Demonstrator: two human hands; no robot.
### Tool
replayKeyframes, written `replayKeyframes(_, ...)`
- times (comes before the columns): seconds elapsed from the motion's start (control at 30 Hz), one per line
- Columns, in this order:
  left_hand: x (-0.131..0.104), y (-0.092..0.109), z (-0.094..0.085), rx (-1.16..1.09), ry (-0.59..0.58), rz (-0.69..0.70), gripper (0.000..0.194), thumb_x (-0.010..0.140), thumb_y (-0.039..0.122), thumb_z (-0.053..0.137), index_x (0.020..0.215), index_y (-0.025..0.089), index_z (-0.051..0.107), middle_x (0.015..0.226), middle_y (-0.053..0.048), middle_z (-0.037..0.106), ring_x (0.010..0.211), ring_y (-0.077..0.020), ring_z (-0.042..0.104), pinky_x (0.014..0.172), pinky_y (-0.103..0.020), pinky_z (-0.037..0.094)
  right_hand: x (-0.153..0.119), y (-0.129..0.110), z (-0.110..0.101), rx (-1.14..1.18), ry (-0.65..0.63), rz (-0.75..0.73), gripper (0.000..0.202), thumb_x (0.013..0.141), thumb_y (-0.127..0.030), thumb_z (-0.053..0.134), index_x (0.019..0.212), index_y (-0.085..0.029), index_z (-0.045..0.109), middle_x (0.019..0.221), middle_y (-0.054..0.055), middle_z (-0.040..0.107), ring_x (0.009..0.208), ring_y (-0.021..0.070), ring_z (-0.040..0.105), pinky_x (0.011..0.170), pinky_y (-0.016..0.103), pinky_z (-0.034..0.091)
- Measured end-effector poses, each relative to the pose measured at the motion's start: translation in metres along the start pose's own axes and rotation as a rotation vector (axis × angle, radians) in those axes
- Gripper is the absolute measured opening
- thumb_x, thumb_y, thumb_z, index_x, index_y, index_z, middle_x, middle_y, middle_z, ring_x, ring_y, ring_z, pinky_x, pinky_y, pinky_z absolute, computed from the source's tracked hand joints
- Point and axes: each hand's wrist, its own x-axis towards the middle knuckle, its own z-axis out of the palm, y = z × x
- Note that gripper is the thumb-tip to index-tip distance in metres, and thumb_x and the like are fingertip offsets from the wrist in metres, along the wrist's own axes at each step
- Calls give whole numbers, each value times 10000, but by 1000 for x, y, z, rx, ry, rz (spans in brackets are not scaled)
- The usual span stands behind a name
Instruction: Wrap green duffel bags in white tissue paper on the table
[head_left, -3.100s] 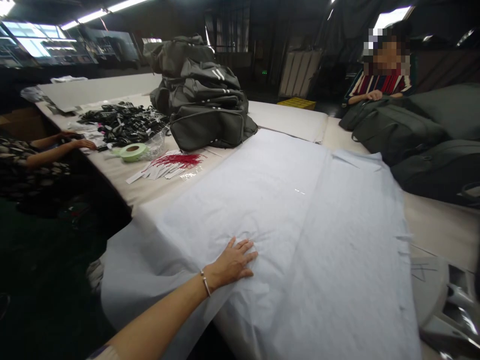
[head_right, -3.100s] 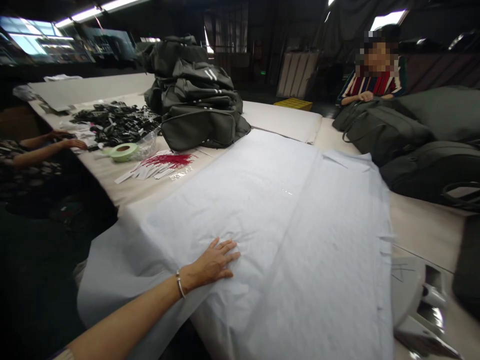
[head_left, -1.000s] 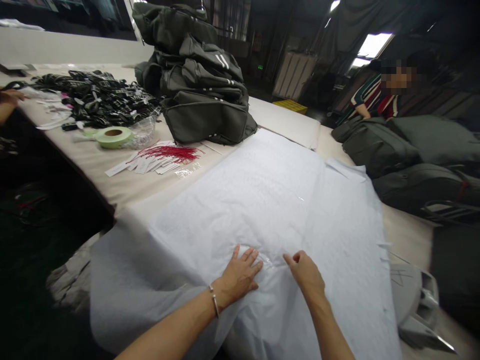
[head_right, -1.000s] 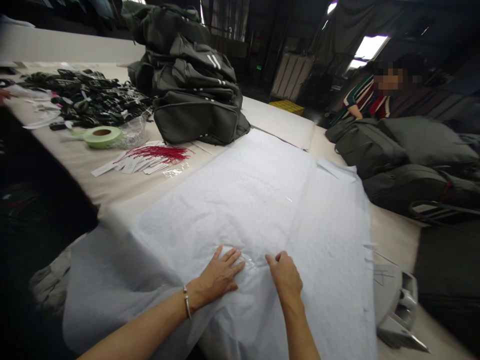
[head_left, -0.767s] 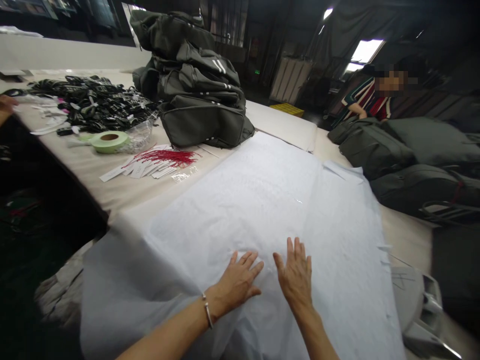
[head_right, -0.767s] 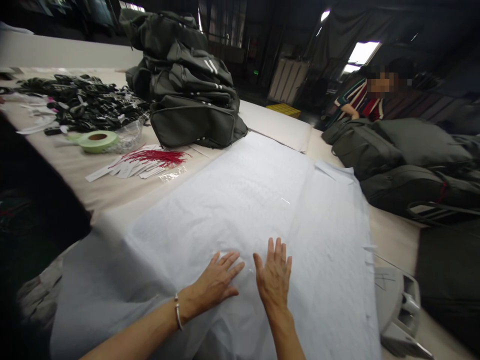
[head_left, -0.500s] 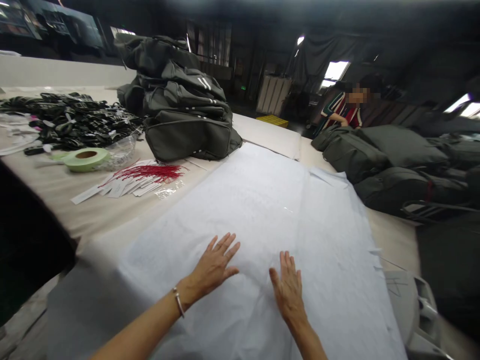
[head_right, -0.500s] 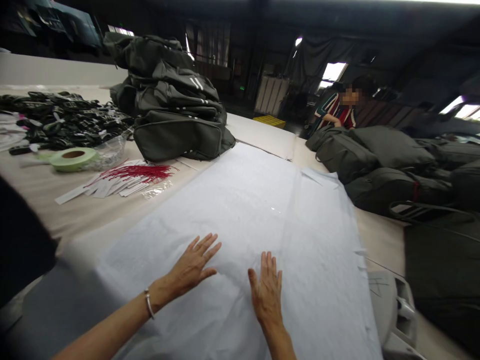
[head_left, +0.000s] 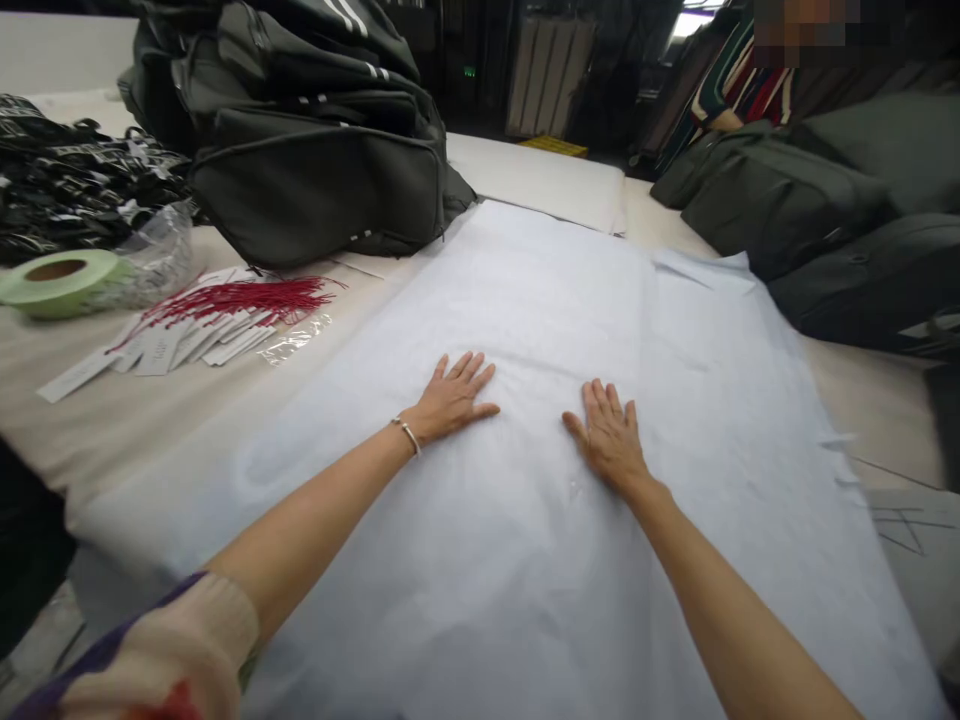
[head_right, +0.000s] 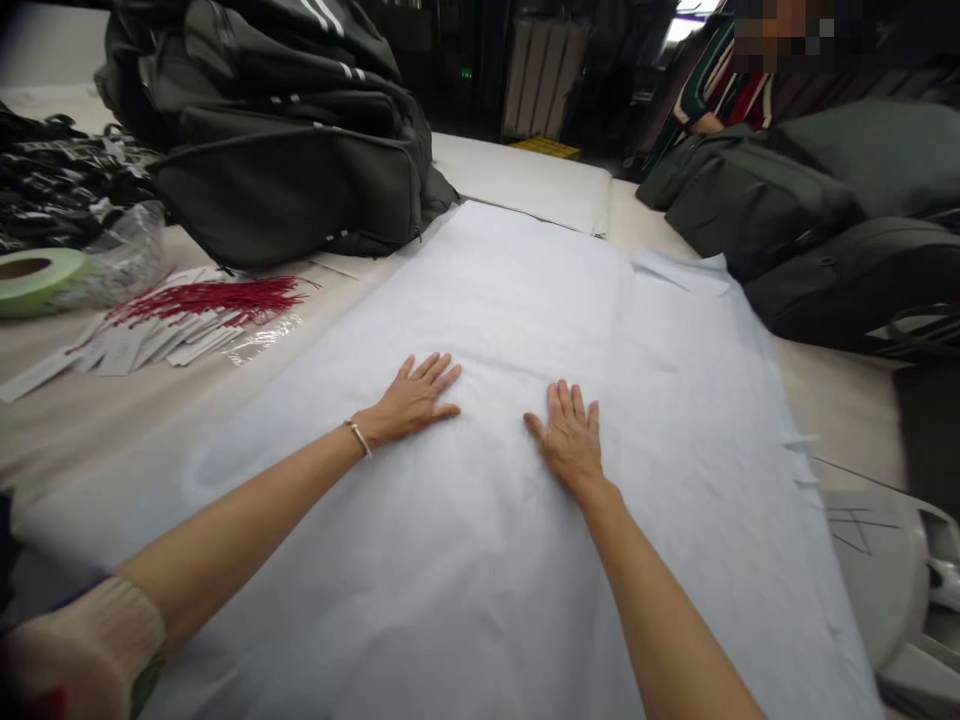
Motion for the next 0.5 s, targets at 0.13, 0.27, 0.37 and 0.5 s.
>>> replayKeyframes(0.13,65,-17,-6,11,8,-35,741,944,670,269,1529,219,212,1615,-105,158,1489,-280,115,1177,-597,62,66,18,-6,30,-14,50,735,977,-586,167,1520,-94,220,1610,101,156,1487,251,44,1198,534,38)
replayKeyframes(0.27,112,-17,-33,29,34,-72,739,952,658,250,1521,187,239,1596,-154,206,1475,-324,161,1144,-637,154,109,34,-25,50,6,131,767,969,-594,163,1511,-54,227,1603,133,166,1482,291,81,1188,567,66)
replayKeyframes(0.37,89,-8,-55,43,77,44,723,963,653,236,1538,221,161,1621,-116,129,1492,-283,83,1176,-576,110,86,39,-51,72,110,71,777,966,-607,139,1525,-68,170,1611,140,130,1484,293,60,1185,574,87)
replayKeyframes(0.5,-35,-14,-64,109,64,292,786,914,724,304,1538,266,169,1623,-87,151,1489,-292,98,1191,-534,44,-45,25,-72,81,146,-193,716,974,-585,206,1547,-163,132,1611,89,165,1479,296,108,1190,562,107)
